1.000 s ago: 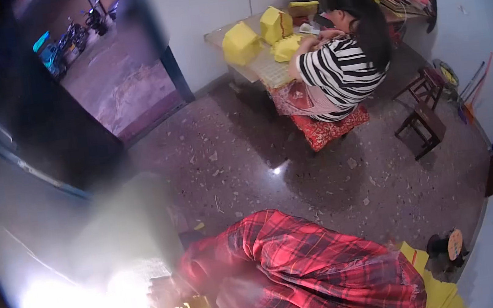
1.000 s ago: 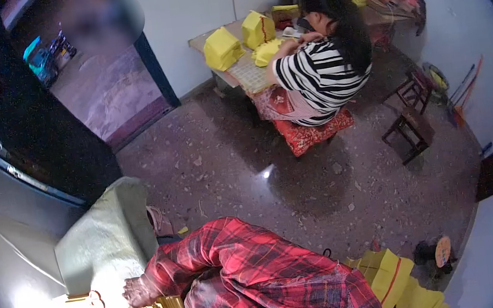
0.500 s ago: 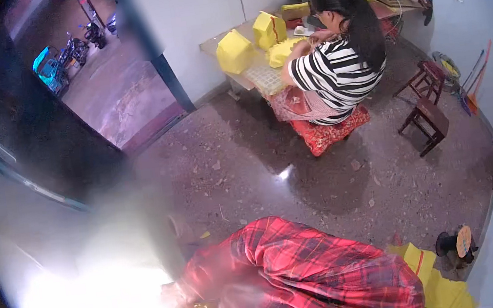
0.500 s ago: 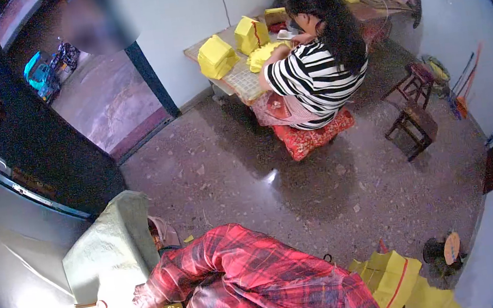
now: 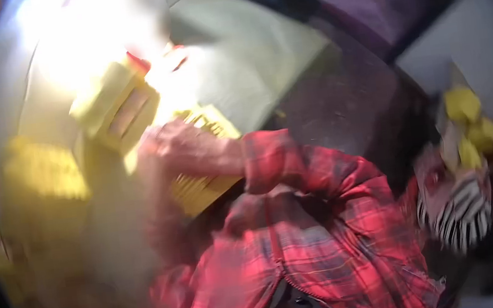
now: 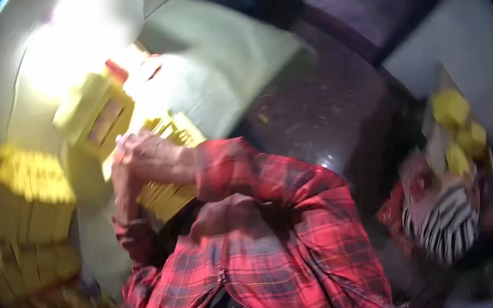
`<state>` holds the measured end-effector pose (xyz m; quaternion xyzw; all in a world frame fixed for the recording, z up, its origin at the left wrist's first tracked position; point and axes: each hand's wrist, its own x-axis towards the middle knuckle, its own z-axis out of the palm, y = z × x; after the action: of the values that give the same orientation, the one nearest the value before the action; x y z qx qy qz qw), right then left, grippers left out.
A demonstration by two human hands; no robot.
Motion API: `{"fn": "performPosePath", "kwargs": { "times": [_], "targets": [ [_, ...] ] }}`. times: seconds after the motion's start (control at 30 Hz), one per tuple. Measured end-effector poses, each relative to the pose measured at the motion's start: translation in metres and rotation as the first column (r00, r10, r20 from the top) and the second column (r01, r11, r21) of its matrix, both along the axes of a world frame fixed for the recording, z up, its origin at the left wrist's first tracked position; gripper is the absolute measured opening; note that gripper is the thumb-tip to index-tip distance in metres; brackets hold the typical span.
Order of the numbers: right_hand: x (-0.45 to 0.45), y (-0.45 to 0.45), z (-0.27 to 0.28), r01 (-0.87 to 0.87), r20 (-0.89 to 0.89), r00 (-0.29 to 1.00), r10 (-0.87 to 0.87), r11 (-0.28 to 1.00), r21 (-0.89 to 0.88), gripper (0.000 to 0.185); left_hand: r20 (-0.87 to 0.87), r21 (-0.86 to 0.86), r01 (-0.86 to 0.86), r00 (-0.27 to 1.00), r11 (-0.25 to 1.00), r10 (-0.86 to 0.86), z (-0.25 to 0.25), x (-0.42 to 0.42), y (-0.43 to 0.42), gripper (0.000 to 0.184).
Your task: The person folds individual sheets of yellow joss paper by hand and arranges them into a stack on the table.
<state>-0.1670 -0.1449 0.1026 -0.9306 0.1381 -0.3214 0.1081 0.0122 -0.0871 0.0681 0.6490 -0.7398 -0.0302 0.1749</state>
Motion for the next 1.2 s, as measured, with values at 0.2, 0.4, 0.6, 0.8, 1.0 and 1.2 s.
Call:
{"fn": "performPosePath", "kwargs": {
  "times": [0.2, 0.4, 0.6, 0.8, 1.0, 1.2],
  "targets": [
    [0.039, -0.019, -0.038, -0.072, 0.003, 0.997, 0.073, 0.991, -0.115, 0.041, -0.625, 0.106, -0.309, 0.718, 0.945, 0.305, -0.035, -0.011, 0.027, 0.052],
    [0.027, -0.059, -0.096, -0.05, -0.317, 0.941, 0.12, 0.974, 0.221, 0.056, 0.035, 0.031, -0.409, 0.912, 0.912, 0.408, -0.071, -0.02, 0.031, 0.061],
    [0.005, -0.063, -0.111, 0.056, -0.251, 0.967, -0.032, 0.994, 0.09, 0.052, -0.022, 0.065, -0.466, 0.883, 0.882, 0.468, -0.052, -0.015, 0.043, 0.068],
    [0.007, -0.052, -0.104, 0.078, -0.286, 0.957, -0.044, 0.991, 0.108, 0.049, -0.207, 0.031, -0.556, 0.809, 0.83, 0.55, -0.062, 0.004, 0.059, 0.067],
    [0.015, -0.029, -0.111, 0.054, -0.219, 0.975, -0.028, 0.992, 0.11, 0.047, -0.341, -0.022, -0.572, 0.775, 0.82, 0.532, -0.071, 0.011, 0.083, 0.066],
    [0.01, -0.048, -0.052, 0.031, -0.319, 0.946, 0.064, 0.959, 0.283, 0.046, -0.399, -0.062, -0.535, 0.787, 0.843, 0.471, -0.008, 0.035, 0.086, 0.07]
  ]
}}
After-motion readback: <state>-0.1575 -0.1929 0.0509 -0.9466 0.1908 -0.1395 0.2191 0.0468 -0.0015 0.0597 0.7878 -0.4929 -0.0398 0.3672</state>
